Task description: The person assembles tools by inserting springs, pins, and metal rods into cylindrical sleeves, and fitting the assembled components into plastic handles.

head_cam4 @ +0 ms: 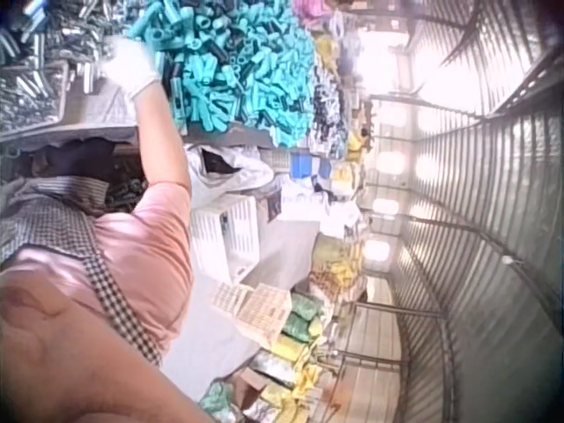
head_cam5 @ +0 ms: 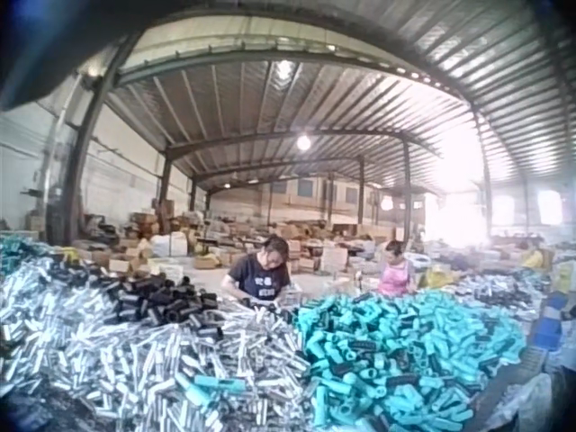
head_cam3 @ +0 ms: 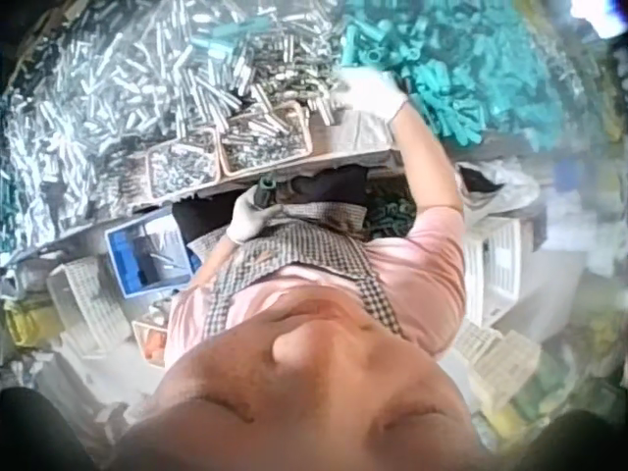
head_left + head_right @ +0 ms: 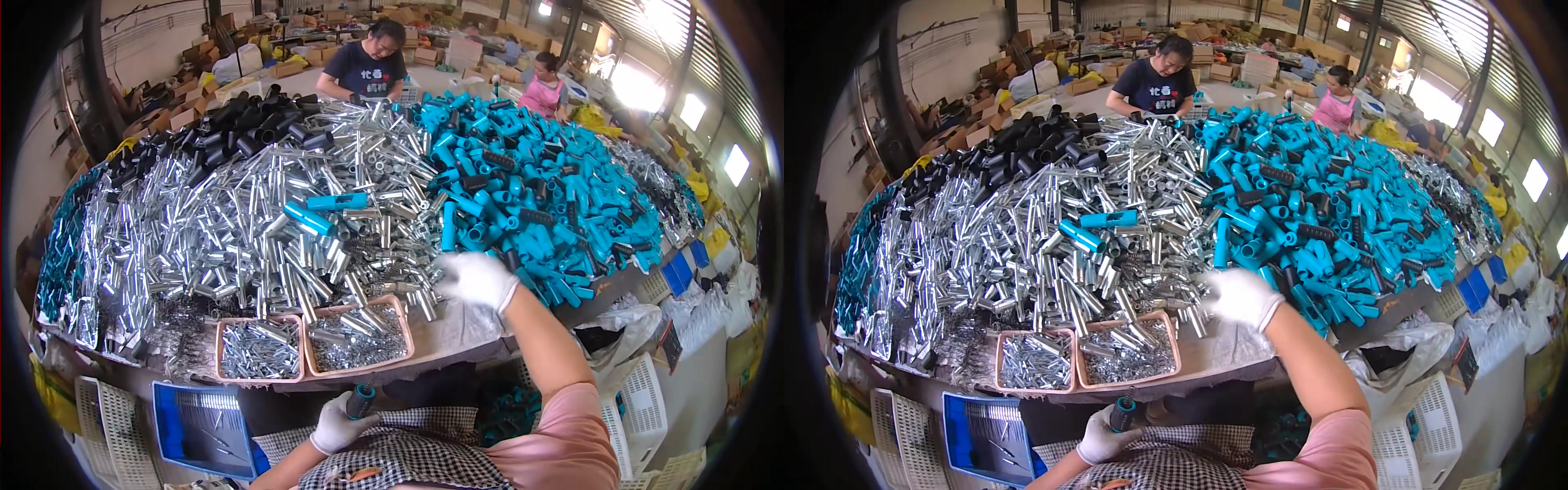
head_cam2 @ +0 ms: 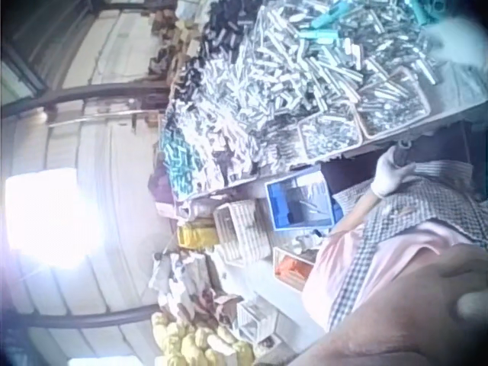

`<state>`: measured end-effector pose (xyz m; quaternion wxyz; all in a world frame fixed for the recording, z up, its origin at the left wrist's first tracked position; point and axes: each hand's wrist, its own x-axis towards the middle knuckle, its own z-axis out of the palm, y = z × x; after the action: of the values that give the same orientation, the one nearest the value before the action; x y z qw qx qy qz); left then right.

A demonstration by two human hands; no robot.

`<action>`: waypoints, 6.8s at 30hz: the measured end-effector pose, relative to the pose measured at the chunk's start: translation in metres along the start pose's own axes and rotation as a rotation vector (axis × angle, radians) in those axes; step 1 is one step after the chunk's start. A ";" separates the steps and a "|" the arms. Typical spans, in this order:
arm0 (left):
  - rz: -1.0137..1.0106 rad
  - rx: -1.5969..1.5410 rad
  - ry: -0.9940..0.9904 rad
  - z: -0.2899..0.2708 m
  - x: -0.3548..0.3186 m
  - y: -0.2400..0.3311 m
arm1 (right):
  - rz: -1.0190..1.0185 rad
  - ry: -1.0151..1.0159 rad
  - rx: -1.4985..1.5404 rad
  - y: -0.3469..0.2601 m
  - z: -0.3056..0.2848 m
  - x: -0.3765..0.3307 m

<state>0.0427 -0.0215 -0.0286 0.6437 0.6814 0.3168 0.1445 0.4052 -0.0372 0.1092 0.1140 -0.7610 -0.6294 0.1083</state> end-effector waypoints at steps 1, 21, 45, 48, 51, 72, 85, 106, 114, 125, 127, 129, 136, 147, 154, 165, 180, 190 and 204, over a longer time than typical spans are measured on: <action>-0.011 0.019 -0.009 0.000 0.002 0.000 | 0.138 0.075 -0.117 0.028 0.001 0.011; 0.048 0.064 0.140 -0.013 -0.016 -0.024 | 0.412 0.506 0.016 0.091 0.034 0.076; 0.164 0.145 0.157 -0.033 -0.031 -0.024 | 0.548 -0.588 2.130 -0.118 0.191 -0.129; 0.156 -0.070 0.088 -0.014 -0.032 -0.033 | 0.405 -0.518 2.064 -0.128 0.199 -0.140; 0.121 -0.322 -0.004 -0.005 -0.022 -0.047 | 0.243 -0.341 1.648 -0.126 0.213 -0.147; -0.126 -0.653 -0.095 -0.028 -0.022 0.004 | -0.323 0.283 0.239 -0.167 0.032 -0.144; -0.122 -0.683 -0.076 -0.023 -0.031 -0.008 | -0.144 1.312 0.046 -0.001 0.034 -0.379; -0.094 -0.616 -0.078 -0.022 -0.069 0.040 | -0.125 1.731 -0.260 -0.110 -0.113 -0.258; -0.145 -0.686 -0.053 -0.014 -0.067 0.043 | -0.067 1.772 -0.297 -0.105 -0.123 -0.252; -0.124 -0.704 -0.033 -0.021 -0.045 0.047 | 0.044 1.619 -0.220 -0.107 -0.135 -0.232; -0.105 -0.646 -0.019 -0.016 -0.047 0.043 | 0.046 1.626 -0.211 -0.106 -0.135 -0.234; -0.125 -0.656 -0.006 -0.012 -0.056 0.045 | 0.045 1.625 -0.190 -0.106 -0.134 -0.232; -0.100 -0.644 -0.017 -0.008 -0.059 0.055 | 0.105 1.630 -0.102 -0.111 -0.134 -0.218; -0.080 -0.757 0.169 -0.023 -0.036 0.007 | -0.428 0.902 0.034 -0.146 -0.024 -0.141; -0.034 -0.694 0.192 -0.023 -0.025 0.023 | -0.229 0.018 0.584 -0.185 0.149 -0.132; 0.269 0.228 0.230 -0.057 -0.018 0.025 | 0.015 -0.254 1.659 -0.091 0.078 -0.113; 0.486 0.955 -0.024 -0.049 -0.032 0.046 | -0.061 -0.465 0.843 -0.114 0.043 -0.108; 0.408 1.075 -0.090 -0.053 -0.034 0.053 | 0.022 -0.649 0.923 -0.107 0.048 -0.113; -0.249 0.119 -0.999 -0.051 -0.019 0.007 | -1.306 0.039 -0.180 -0.135 0.064 -0.108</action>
<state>-0.0009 0.0075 -0.0109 0.6890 0.6599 0.0571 -0.2943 0.2398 -0.1164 0.0920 0.1034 -0.2311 -0.9661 -0.0498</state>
